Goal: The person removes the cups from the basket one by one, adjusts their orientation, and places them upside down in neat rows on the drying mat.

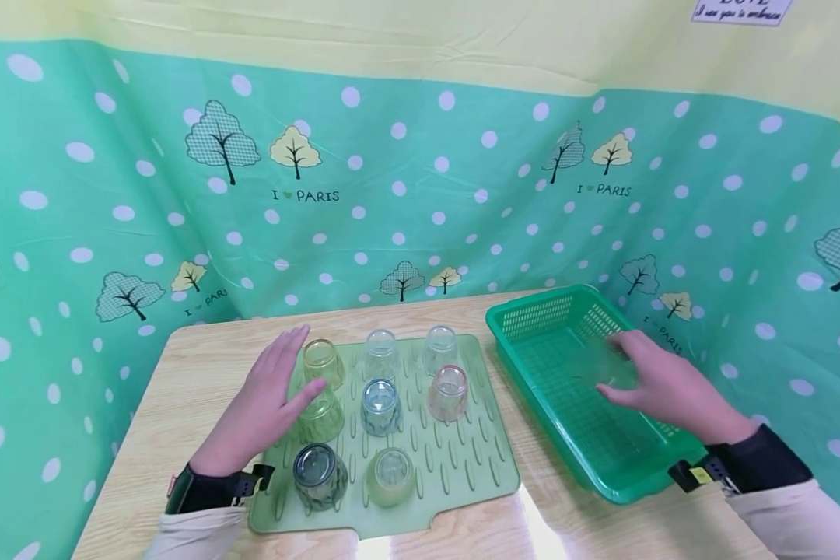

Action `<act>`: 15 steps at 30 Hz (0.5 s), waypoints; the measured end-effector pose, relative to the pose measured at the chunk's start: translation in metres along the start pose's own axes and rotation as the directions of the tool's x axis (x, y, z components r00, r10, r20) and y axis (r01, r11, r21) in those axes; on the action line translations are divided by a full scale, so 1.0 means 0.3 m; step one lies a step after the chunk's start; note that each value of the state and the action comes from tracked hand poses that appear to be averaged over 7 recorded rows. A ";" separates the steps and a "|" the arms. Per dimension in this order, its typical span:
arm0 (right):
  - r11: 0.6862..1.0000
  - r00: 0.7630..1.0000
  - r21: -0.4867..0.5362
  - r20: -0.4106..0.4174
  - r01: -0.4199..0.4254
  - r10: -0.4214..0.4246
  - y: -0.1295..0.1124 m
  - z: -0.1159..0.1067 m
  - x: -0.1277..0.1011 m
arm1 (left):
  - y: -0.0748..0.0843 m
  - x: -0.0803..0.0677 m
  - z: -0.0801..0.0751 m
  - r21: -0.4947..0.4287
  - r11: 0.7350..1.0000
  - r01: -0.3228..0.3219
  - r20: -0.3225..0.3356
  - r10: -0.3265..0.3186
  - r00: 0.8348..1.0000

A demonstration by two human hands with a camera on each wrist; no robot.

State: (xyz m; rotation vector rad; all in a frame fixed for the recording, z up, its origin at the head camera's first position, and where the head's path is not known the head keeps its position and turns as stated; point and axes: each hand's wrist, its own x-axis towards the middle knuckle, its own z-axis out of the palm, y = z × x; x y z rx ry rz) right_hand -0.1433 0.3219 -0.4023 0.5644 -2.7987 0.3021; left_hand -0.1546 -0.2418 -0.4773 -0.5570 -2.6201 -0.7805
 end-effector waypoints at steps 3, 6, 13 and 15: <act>0.999 0.999 -0.010 -0.021 0.050 -0.051 -0.060 0.001 0.011 | 0.011 -0.003 -0.007 -0.008 1.000 -0.007 -0.004 0.007 1.000; 0.996 0.996 0.002 -0.032 0.086 -0.086 -0.110 0.010 0.021 | 0.019 -0.005 -0.012 -0.009 1.000 -0.010 -0.009 0.010 1.000; 0.993 0.993 0.043 -0.022 0.113 -0.112 -0.211 0.041 0.038 | 0.048 -0.008 -0.026 -0.007 0.999 -0.034 -0.020 0.034 0.999; 0.991 0.992 0.045 -0.024 0.128 -0.127 -0.239 0.053 0.041 | 0.069 -0.008 -0.034 -0.017 0.999 -0.038 -0.018 0.037 0.999</act>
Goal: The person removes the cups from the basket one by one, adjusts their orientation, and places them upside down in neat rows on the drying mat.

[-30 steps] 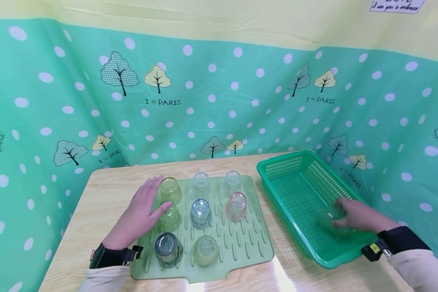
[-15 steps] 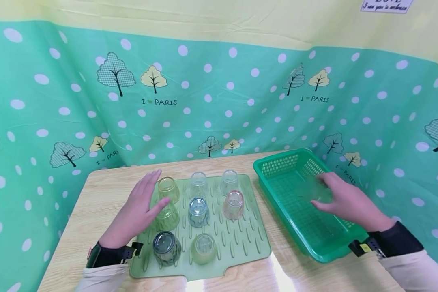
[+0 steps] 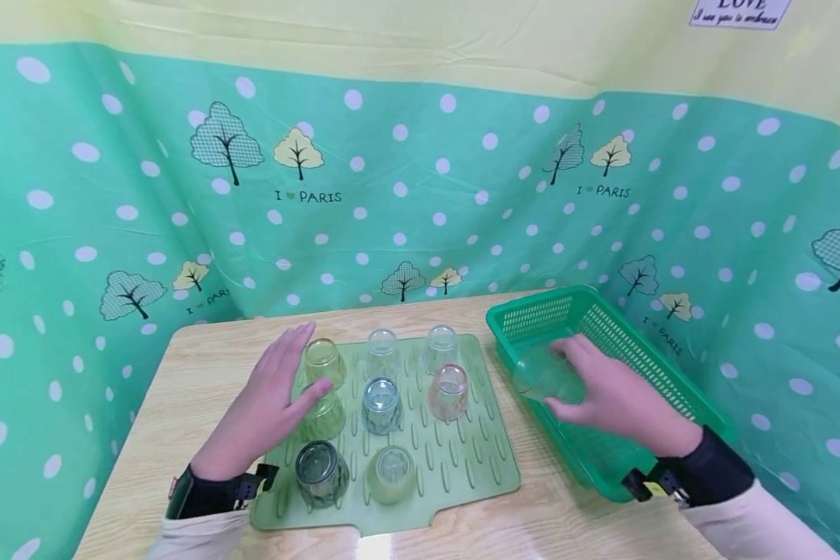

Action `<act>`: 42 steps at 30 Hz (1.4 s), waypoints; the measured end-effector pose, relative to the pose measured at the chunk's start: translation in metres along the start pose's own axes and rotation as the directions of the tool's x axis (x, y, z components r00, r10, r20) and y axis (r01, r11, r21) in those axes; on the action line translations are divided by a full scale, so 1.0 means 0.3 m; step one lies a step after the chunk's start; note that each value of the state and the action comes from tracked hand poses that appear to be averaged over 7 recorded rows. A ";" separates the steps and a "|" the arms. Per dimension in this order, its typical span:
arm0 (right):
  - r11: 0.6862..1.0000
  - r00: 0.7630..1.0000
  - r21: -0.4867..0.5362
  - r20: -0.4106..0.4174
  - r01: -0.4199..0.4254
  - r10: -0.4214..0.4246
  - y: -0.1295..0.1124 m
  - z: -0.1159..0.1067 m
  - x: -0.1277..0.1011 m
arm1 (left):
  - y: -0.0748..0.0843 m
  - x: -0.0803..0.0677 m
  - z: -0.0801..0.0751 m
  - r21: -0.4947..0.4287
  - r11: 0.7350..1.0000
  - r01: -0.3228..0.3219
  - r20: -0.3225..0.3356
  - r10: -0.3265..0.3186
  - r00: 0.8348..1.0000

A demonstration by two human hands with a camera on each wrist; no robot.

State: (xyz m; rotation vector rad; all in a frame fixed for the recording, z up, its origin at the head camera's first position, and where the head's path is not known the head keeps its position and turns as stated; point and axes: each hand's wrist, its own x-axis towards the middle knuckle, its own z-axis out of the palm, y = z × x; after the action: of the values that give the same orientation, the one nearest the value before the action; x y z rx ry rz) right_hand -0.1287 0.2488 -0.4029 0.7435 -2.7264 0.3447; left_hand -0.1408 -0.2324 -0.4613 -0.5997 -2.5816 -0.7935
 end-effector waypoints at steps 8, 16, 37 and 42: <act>0.999 0.997 0.033 -0.064 0.033 -0.031 -0.099 0.073 0.060 | 0.128 0.019 -0.011 0.015 0.996 -0.086 0.005 0.086 0.996; 0.998 0.992 0.066 -0.123 0.007 0.002 -0.173 0.142 0.108 | 0.189 0.024 -0.007 0.030 0.991 -0.131 -0.010 0.132 0.991; 0.984 0.978 -0.112 0.173 0.138 -0.117 -0.226 0.328 0.116 | 0.133 -0.001 0.006 0.024 0.998 -0.051 -0.005 0.051 0.999; 0.980 0.972 -0.135 0.201 0.148 -0.119 -0.231 0.353 0.110 | 0.121 -0.010 0.010 0.016 0.999 -0.029 -0.005 0.029 1.000</act>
State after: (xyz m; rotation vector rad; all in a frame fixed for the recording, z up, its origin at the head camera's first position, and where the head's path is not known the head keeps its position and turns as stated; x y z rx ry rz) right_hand -0.1425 0.1436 -0.4794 0.9569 -2.8209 0.0390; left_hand -0.1210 -0.2043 -0.4490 -0.6280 -2.5656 -0.7632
